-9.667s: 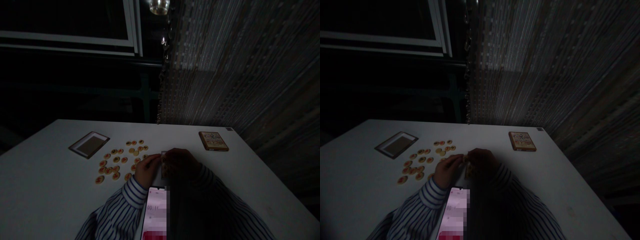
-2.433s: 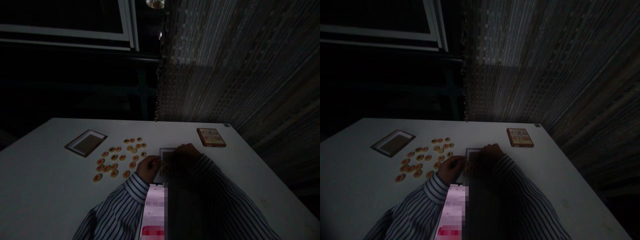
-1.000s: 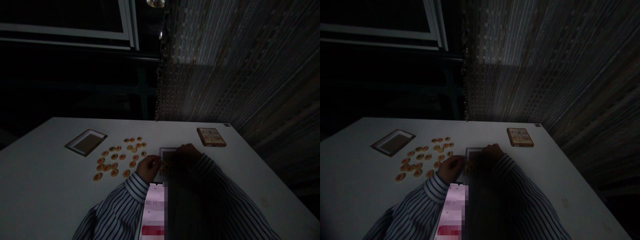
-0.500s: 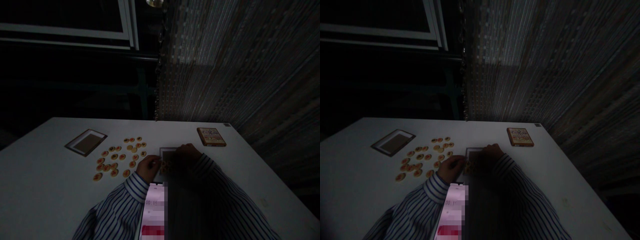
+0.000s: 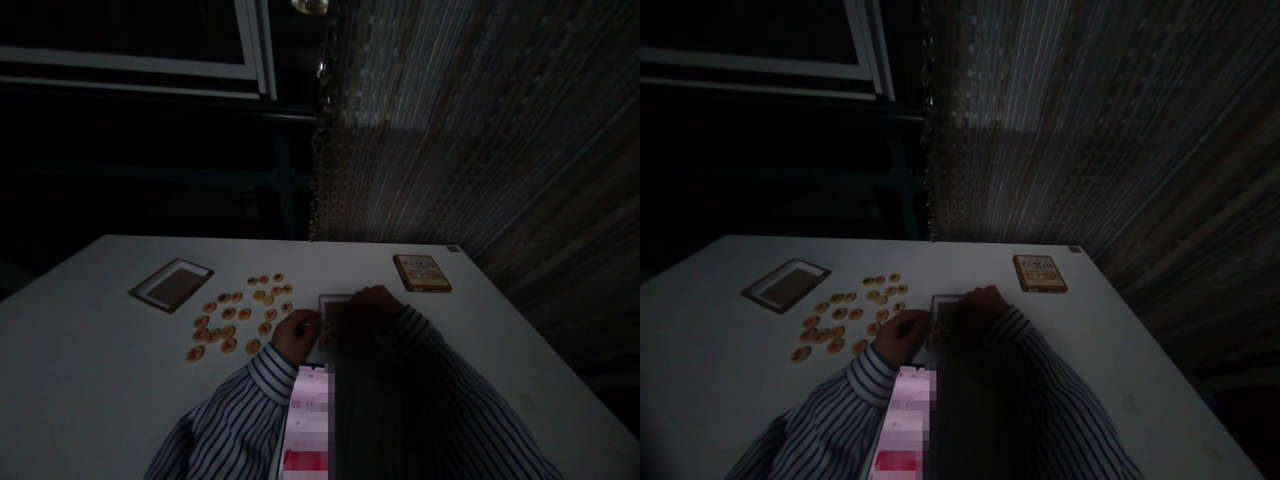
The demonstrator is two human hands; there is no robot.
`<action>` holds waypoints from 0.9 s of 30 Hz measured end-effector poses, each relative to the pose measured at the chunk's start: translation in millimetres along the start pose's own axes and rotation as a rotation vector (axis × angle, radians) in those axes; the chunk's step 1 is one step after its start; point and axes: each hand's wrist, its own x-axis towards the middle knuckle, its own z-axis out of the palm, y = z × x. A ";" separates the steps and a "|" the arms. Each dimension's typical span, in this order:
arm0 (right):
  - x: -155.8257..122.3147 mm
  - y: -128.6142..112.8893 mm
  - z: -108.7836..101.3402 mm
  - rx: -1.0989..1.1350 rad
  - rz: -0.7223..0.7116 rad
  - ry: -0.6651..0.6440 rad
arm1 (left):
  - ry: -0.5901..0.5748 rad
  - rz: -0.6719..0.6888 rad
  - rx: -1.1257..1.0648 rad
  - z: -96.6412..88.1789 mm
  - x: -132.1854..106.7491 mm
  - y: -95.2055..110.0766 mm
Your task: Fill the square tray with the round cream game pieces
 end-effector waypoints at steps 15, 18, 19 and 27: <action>-11.5 7.7 -19.5 0.166 0.021 0.273 | 0.012 0.013 0.034 -1.8 1.1 0.2; -11.5 7.1 -20.0 0.175 0.017 0.311 | 0.024 0.013 0.029 -2.0 1.2 -1.1; -11.4 7.2 -19.7 0.176 0.012 0.326 | 0.033 0.013 0.027 -2.2 1.2 -1.4; -12.1 4.2 -22.6 0.192 -0.007 0.463 | 0.166 0.014 0.006 -12.6 4.0 4.1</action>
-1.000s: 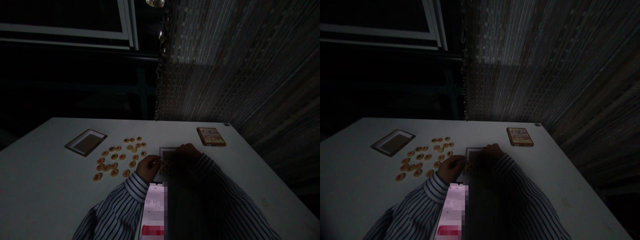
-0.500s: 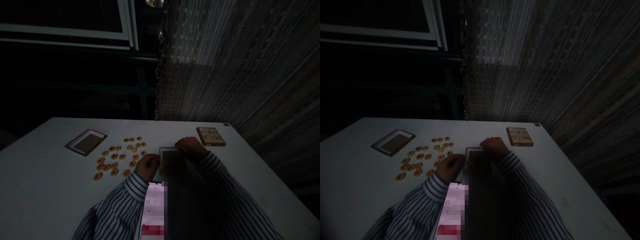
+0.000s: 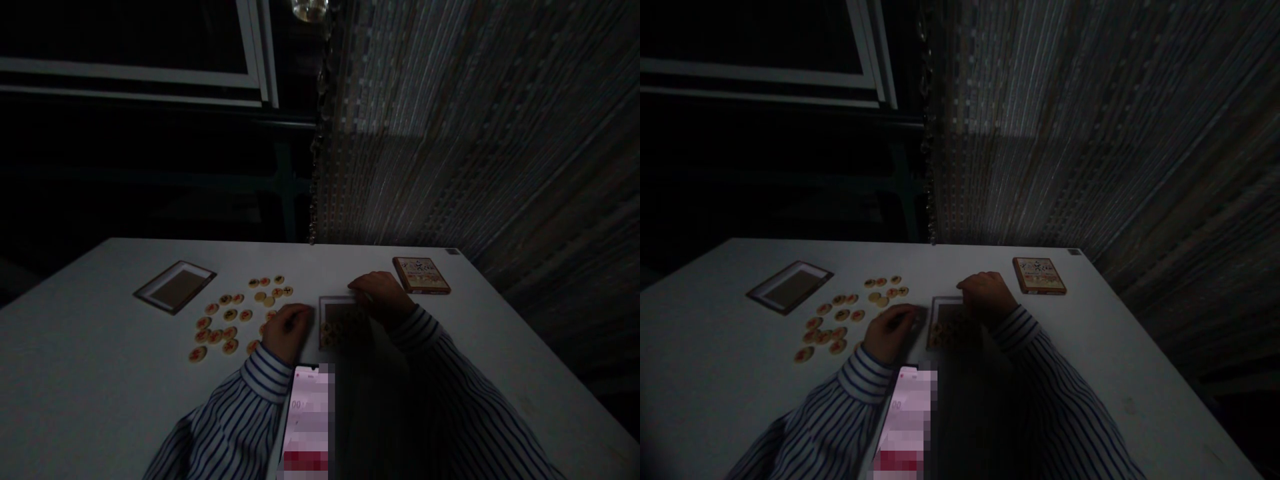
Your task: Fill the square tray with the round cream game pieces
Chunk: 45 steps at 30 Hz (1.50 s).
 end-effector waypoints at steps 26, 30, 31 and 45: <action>0.6 -13.7 -5.5 0.042 -0.073 0.198 | 0.332 -0.219 -0.055 -85.4 9.8 5.5; 4.0 -15.9 0.9 0.057 -0.123 0.196 | 0.395 -0.207 -0.054 -102.3 7.6 -0.4; 5.4 -17.3 1.8 0.057 -0.122 0.185 | 0.414 -0.200 -0.062 -106.6 6.9 -1.5; 43.8 -59.2 -6.0 0.030 -0.182 0.035 | 0.440 -0.228 0.078 -157.3 0.4 -15.5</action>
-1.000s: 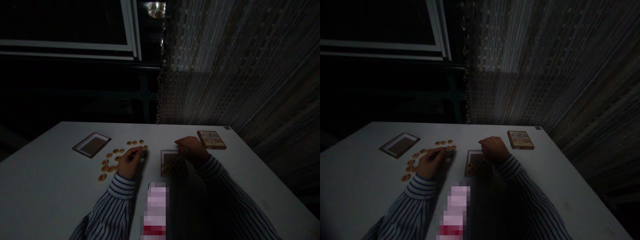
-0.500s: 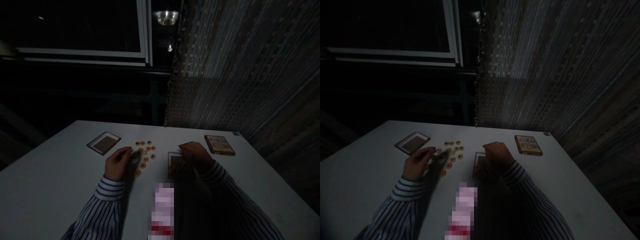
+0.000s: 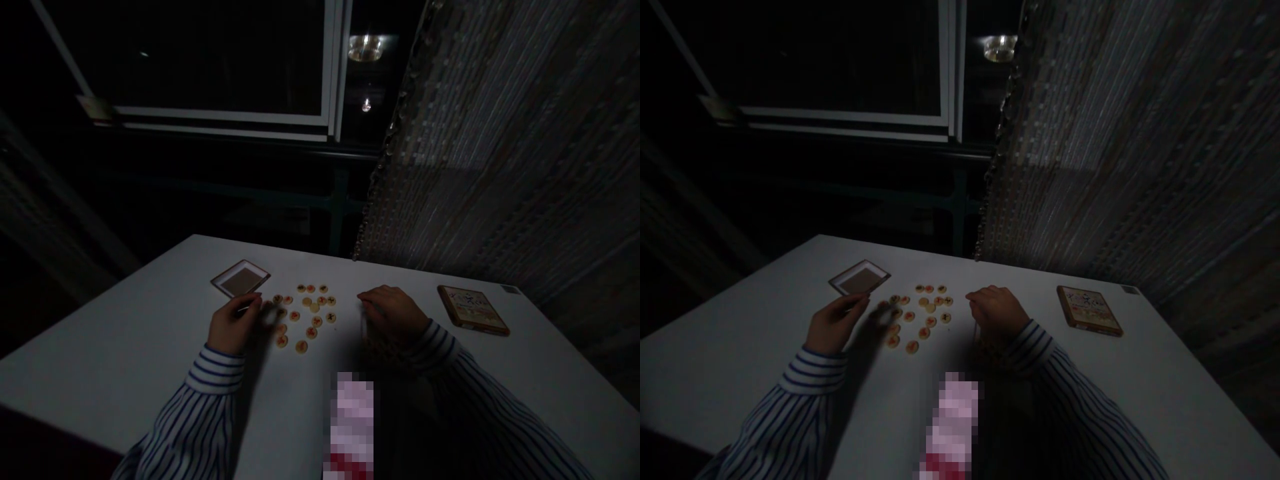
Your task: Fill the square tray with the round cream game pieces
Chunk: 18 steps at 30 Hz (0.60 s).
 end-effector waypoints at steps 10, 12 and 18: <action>35.4 -26.9 7.0 -0.010 -0.053 -0.150 | -0.114 0.123 0.267 -8.6 4.9 -19.7; 43.1 -30.8 13.9 -0.001 -0.071 -0.173 | -0.163 0.216 0.341 -7.3 6.1 -23.2; 63.4 -43.9 34.0 0.054 -0.113 -0.216 | -0.418 0.367 0.546 5.7 14.7 -38.8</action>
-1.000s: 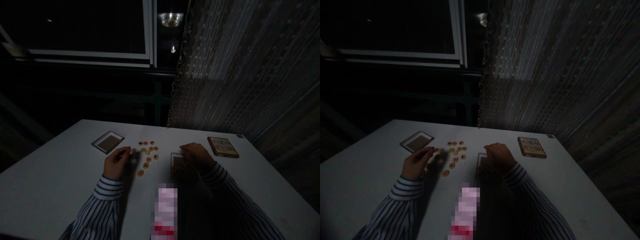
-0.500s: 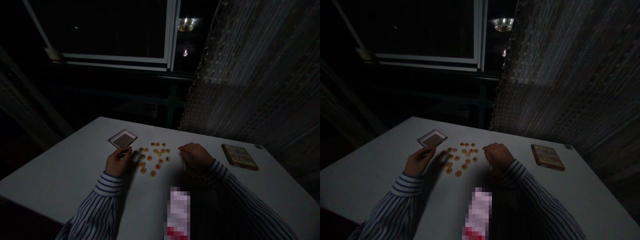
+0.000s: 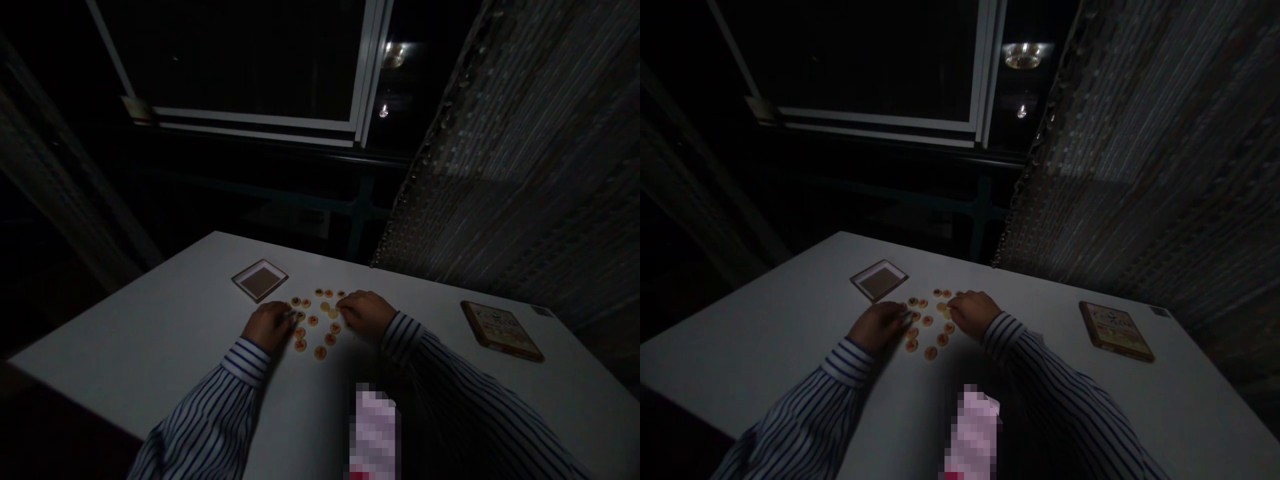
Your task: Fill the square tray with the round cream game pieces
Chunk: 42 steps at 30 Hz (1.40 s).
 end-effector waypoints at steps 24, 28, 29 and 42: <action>37.8 -10.1 32.0 0.038 0.033 -0.055 | -0.163 -0.012 0.215 26.8 22.2 1.7; 36.5 -8.5 32.5 0.041 0.040 -0.059 | -0.150 0.014 0.220 29.2 23.2 -0.7; 36.2 -8.4 32.3 0.041 0.045 -0.063 | -0.144 0.021 0.223 29.5 23.4 -1.0; 28.7 -5.1 28.5 0.108 0.049 -0.025 | 0.033 0.136 0.102 15.1 23.7 10.7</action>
